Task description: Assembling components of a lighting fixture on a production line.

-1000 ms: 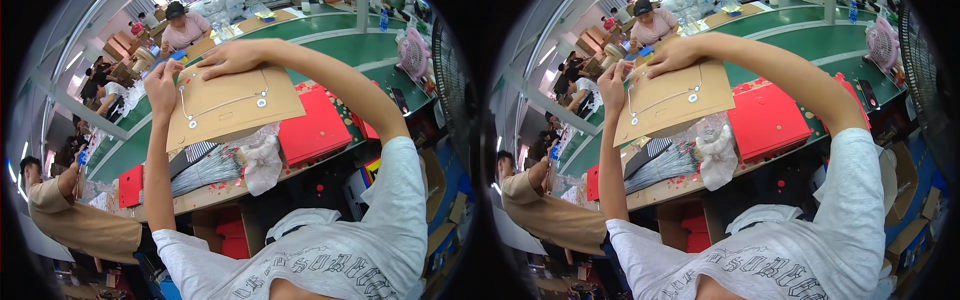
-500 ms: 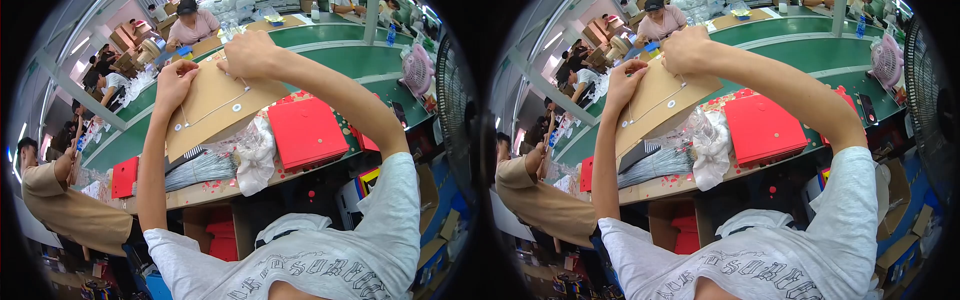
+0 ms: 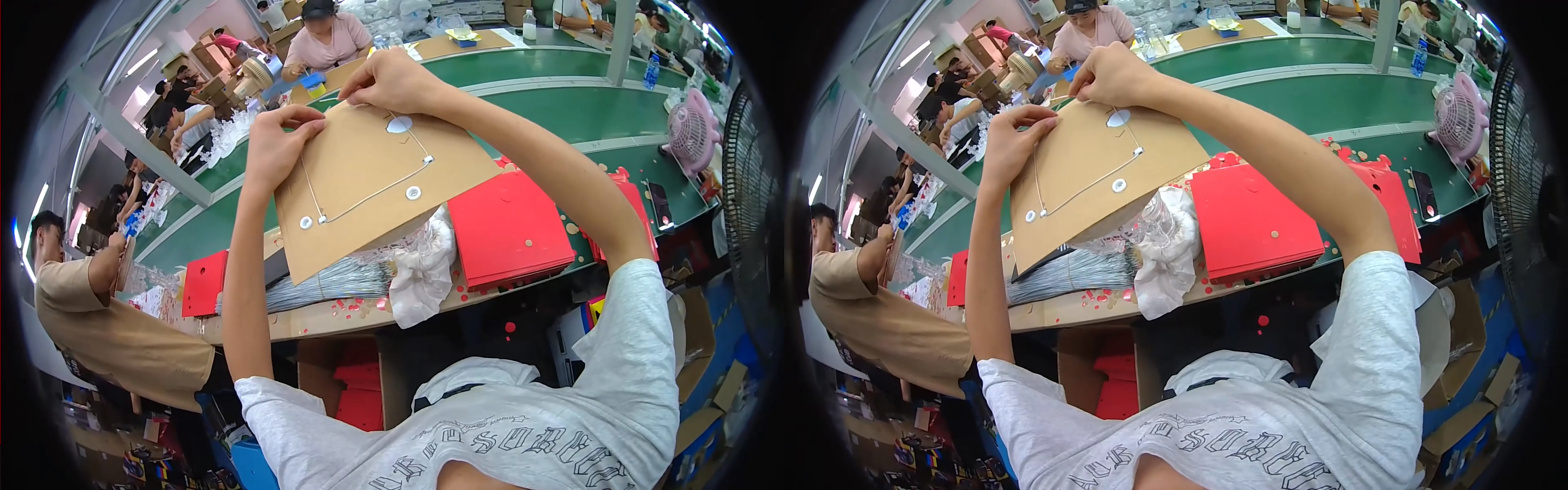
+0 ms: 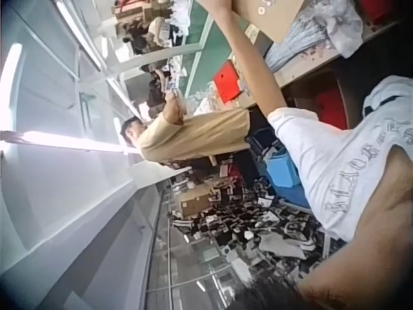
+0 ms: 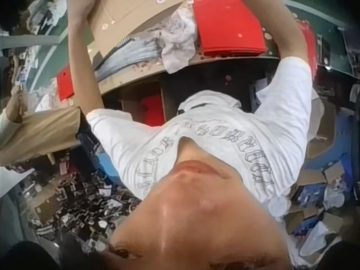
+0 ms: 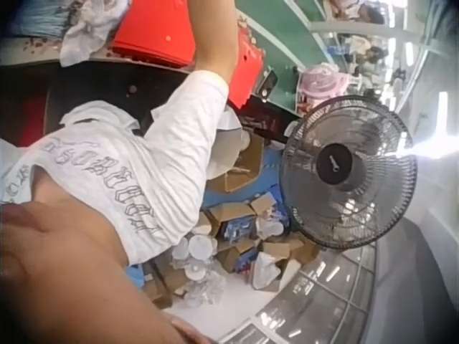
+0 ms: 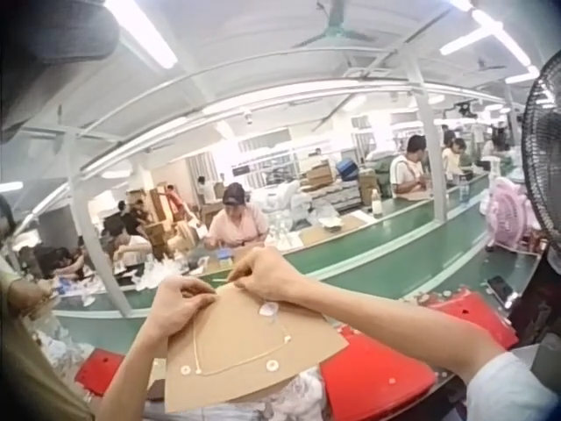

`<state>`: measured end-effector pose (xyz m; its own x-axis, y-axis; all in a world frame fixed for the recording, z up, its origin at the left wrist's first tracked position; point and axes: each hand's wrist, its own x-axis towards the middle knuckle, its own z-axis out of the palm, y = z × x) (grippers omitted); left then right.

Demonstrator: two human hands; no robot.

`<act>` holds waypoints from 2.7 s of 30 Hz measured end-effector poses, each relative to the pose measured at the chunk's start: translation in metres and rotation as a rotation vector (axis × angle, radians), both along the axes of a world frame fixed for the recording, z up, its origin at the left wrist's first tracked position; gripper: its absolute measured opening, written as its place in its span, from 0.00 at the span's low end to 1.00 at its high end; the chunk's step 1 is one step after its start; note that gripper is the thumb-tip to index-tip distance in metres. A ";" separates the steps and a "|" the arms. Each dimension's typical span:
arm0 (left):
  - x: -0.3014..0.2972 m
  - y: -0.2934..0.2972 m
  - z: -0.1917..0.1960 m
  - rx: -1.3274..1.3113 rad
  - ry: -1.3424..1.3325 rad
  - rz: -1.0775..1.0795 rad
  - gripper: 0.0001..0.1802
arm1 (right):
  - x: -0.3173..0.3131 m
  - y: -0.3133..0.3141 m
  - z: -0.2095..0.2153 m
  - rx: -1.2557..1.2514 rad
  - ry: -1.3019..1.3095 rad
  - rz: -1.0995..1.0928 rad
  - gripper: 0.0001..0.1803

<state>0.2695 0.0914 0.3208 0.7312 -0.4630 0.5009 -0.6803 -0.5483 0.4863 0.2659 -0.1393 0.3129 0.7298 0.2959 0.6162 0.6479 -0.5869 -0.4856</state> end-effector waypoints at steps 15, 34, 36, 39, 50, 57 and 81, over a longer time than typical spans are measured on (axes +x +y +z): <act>-0.003 -0.022 -0.004 -0.057 -0.121 -0.042 0.09 | -0.003 -0.010 0.000 -0.081 -0.084 -0.002 0.10; 0.001 -0.039 0.011 0.049 -0.101 -0.080 0.06 | -0.016 -0.012 -0.005 -0.101 -0.228 -0.032 0.07; 0.002 -0.035 0.011 0.043 -0.047 -0.088 0.05 | -0.017 -0.006 -0.003 -0.133 -0.190 -0.069 0.08; 0.001 -0.035 0.017 0.139 -0.232 -0.142 0.04 | -0.016 -0.004 -0.001 -0.148 -0.257 -0.025 0.07; -0.010 -0.035 0.022 0.737 -0.363 -0.032 0.10 | -0.007 -0.012 0.009 -0.037 0.145 0.155 0.08; -0.014 -0.034 0.012 0.587 -0.583 -0.063 0.13 | -0.006 -0.012 0.011 -0.032 0.260 0.164 0.09; -0.041 -0.056 0.006 0.577 -0.652 0.160 0.11 | -0.011 0.000 0.004 -0.185 0.110 -0.045 0.14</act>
